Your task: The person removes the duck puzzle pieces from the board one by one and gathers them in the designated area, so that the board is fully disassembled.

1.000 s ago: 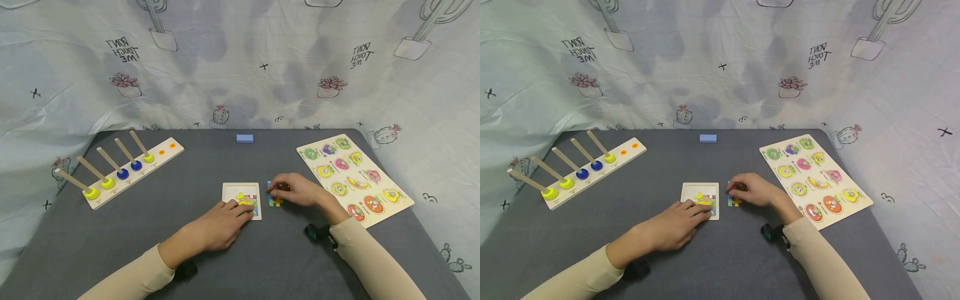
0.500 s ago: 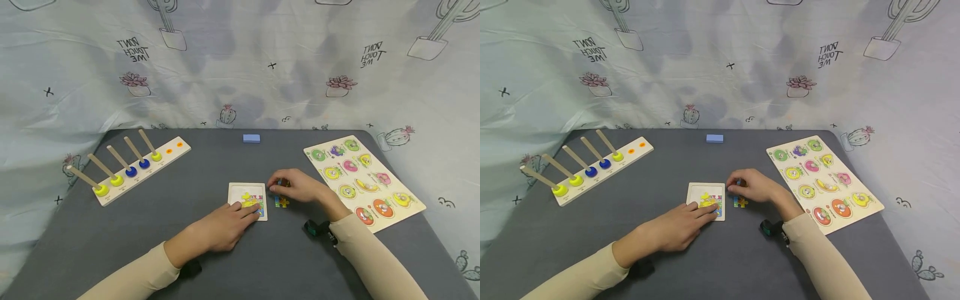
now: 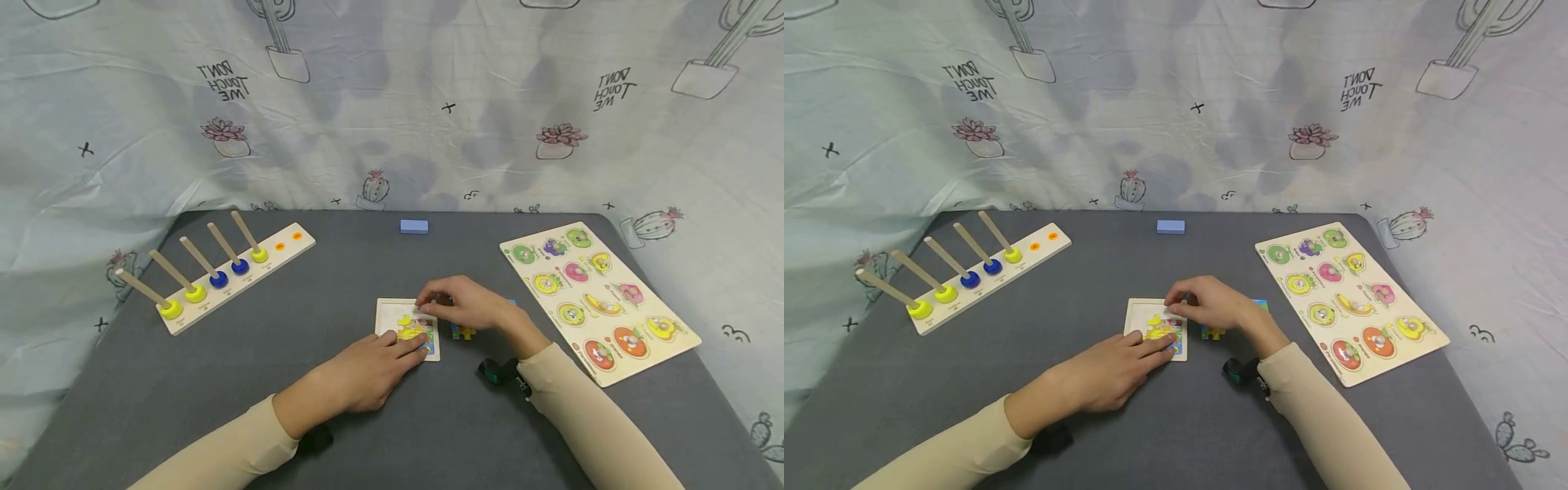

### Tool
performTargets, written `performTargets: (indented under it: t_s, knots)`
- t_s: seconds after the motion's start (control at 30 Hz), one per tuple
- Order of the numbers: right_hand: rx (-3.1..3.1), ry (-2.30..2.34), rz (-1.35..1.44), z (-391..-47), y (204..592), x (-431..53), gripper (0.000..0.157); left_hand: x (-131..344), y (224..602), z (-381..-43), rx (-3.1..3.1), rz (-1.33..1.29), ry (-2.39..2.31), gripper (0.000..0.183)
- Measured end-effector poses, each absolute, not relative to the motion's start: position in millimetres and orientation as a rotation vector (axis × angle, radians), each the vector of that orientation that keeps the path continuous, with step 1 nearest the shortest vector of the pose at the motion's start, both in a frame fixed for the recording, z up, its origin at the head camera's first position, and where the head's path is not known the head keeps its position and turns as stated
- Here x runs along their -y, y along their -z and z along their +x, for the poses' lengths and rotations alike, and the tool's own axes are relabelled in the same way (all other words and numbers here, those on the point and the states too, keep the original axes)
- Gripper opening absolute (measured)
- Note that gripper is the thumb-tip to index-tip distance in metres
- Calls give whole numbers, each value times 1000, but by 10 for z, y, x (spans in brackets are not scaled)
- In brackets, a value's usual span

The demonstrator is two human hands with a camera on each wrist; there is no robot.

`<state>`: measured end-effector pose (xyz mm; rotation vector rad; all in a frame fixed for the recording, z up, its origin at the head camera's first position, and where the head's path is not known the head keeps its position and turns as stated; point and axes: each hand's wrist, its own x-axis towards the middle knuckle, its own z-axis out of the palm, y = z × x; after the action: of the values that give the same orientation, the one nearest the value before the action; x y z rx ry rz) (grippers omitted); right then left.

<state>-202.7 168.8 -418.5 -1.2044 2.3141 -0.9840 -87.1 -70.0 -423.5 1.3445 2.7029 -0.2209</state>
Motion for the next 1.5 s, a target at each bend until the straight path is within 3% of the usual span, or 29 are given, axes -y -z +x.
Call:
performTargets:
  t_s: [0.47,1.5]
  knots:
    - [-2302,1002,-1219,-2044,4227,-1489,18,705,4211,-897,-2685,1383,219,52]
    - [-2214,949,-1194,-2113,4219,-1331,15,698,4168,-924,-2618,1300,147,58]
